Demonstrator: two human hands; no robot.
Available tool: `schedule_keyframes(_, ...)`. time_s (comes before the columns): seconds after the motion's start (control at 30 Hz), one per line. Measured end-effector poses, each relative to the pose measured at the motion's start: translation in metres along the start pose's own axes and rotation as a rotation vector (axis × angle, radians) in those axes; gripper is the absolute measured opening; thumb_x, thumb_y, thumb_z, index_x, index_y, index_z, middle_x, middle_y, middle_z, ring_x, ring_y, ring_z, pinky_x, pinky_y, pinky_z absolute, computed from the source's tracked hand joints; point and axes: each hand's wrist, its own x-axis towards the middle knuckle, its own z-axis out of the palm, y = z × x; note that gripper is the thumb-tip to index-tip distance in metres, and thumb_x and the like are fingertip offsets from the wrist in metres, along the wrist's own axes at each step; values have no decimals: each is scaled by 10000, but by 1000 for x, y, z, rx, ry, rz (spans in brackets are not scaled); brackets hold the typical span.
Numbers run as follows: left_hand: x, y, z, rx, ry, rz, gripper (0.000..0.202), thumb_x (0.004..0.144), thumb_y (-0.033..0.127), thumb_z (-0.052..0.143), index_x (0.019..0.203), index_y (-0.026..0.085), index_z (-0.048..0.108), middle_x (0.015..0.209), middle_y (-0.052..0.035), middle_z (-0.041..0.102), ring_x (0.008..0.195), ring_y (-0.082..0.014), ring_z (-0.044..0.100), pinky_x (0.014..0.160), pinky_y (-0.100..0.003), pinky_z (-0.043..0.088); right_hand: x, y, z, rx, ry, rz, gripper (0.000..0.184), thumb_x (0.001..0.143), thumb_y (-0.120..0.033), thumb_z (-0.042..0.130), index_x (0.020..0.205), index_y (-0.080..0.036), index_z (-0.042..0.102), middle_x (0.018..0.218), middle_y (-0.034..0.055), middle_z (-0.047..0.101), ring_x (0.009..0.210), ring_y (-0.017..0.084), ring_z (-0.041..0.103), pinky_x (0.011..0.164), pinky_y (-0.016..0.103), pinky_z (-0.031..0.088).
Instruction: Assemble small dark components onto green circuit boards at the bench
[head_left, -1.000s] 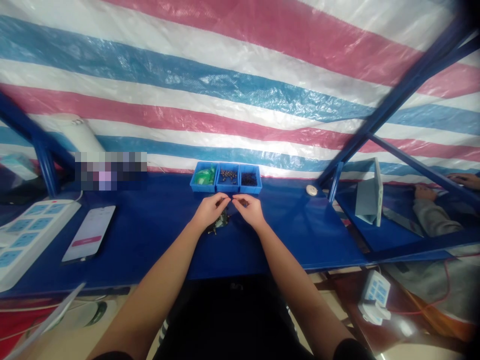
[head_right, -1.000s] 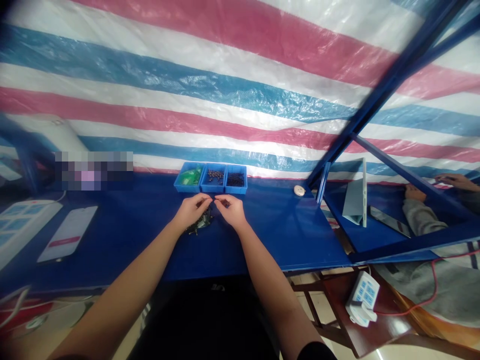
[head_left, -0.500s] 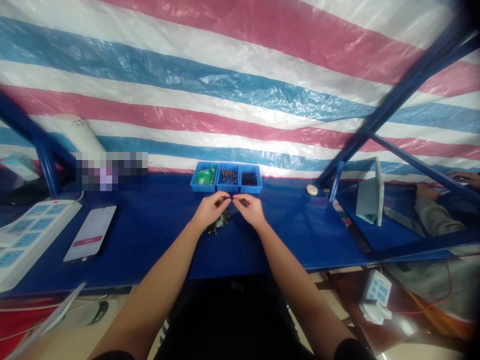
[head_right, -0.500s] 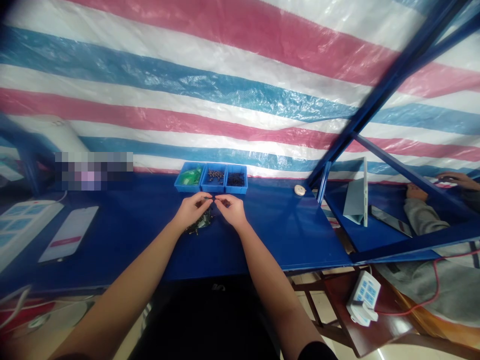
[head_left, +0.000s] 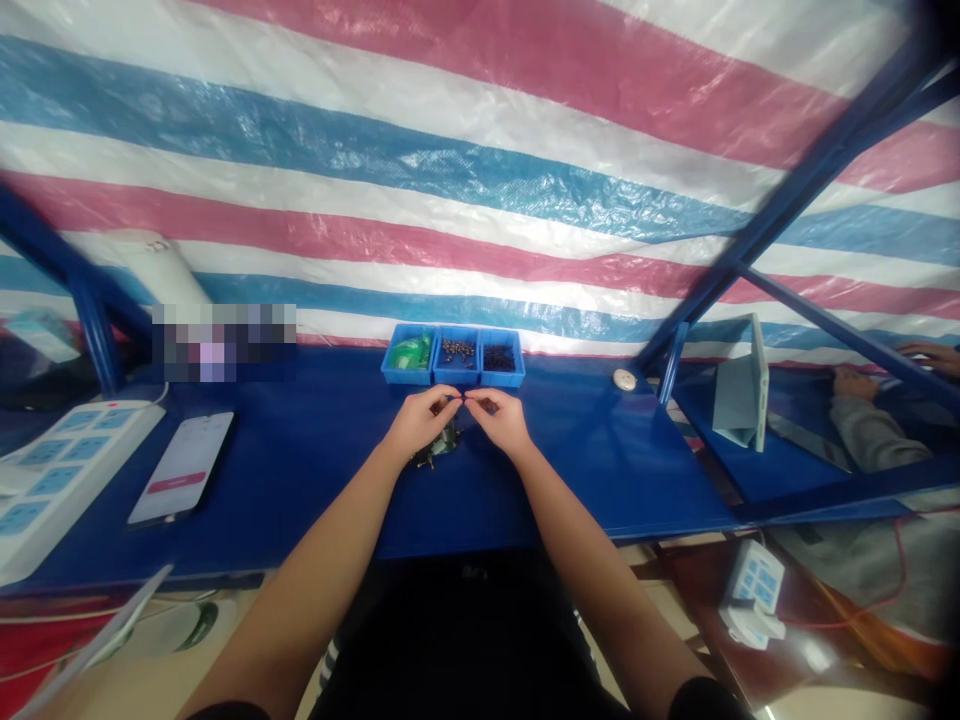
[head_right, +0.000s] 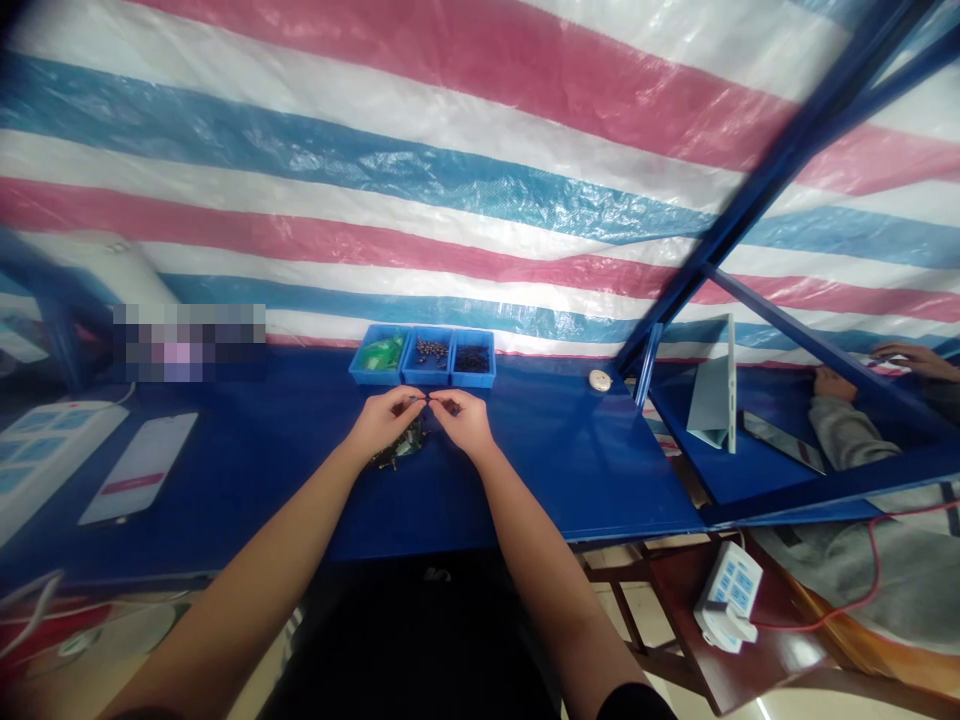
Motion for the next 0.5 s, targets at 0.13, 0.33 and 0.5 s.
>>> schedule_keyframes(0.13,0,2,-2,21,-11,20,319,936,470,472,928,213,661,728,13,651,645,-130,581,628,-240,431,0,0,0,1,2,-1,225,817,-345,658,970,-206,747,888,46,744,749,182,678,728,313,566)
schedule_keyframes(0.33,0,2,-2,10,-6,-2,320,914,478,504,1025,218,654,651,28,617,587,-126,562,600,-234,437,0,0,0,-12,3,13,222,818,-345,656,973,-215,745,892,46,744,754,186,677,731,321,565)
schedule_keyframes(0.5,1,2,-1,30,-5,21,324,919,481,495,944,213,675,702,15,650,607,-125,570,613,-235,434,0,-2,0,-14,-7,15,225,810,-344,660,972,-214,745,892,45,744,750,183,677,732,316,565)
